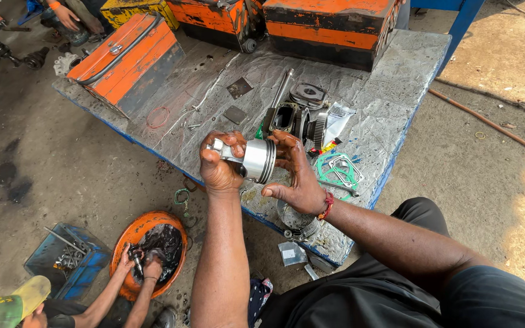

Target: The person uses a wrench to tighten bolts on a cylinder head, then places it on the workbench. They pick up a piston, dip it into a metal cup of oil, and install it into a cylinder block. The person rotates the piston to check fit and continues handling the assembly.

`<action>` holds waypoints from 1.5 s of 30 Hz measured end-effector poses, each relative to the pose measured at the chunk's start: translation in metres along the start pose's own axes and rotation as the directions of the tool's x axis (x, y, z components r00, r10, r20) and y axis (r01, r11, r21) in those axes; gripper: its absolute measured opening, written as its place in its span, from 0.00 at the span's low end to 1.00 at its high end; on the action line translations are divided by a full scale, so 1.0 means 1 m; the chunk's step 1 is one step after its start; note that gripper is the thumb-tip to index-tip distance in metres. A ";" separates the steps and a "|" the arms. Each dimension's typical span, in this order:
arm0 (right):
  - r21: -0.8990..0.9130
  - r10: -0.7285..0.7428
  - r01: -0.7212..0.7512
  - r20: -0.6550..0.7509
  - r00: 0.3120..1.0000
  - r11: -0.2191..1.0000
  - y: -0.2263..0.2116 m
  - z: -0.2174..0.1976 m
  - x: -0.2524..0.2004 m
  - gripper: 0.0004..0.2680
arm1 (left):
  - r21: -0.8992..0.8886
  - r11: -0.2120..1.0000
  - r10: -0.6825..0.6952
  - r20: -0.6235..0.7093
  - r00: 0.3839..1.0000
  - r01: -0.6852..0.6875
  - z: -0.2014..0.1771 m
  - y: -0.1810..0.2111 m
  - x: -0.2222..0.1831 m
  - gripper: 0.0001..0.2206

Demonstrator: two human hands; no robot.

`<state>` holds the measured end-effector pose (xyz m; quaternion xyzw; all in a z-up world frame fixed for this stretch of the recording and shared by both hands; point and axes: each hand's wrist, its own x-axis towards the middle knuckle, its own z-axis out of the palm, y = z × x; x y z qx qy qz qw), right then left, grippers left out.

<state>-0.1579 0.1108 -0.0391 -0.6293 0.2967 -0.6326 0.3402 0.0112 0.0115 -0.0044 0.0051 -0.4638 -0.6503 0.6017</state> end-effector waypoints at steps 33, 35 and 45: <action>-0.104 -0.100 0.098 -0.017 0.995 0.990 0.030 -0.006 0.003 0.35 | 0.028 0.966 -0.192 -0.588 0.786 0.257 0.006 -0.017 0.008 0.30; -0.104 -0.072 0.069 -0.024 0.997 0.992 0.030 -0.007 0.002 0.36 | 0.032 0.967 -0.186 -0.587 0.788 0.252 0.008 -0.016 0.007 0.30; 0.054 0.014 -0.015 0.029 0.999 0.998 0.007 -0.007 0.010 0.35 | 0.062 0.983 -0.132 -0.426 0.895 0.175 0.015 -0.009 -0.002 0.28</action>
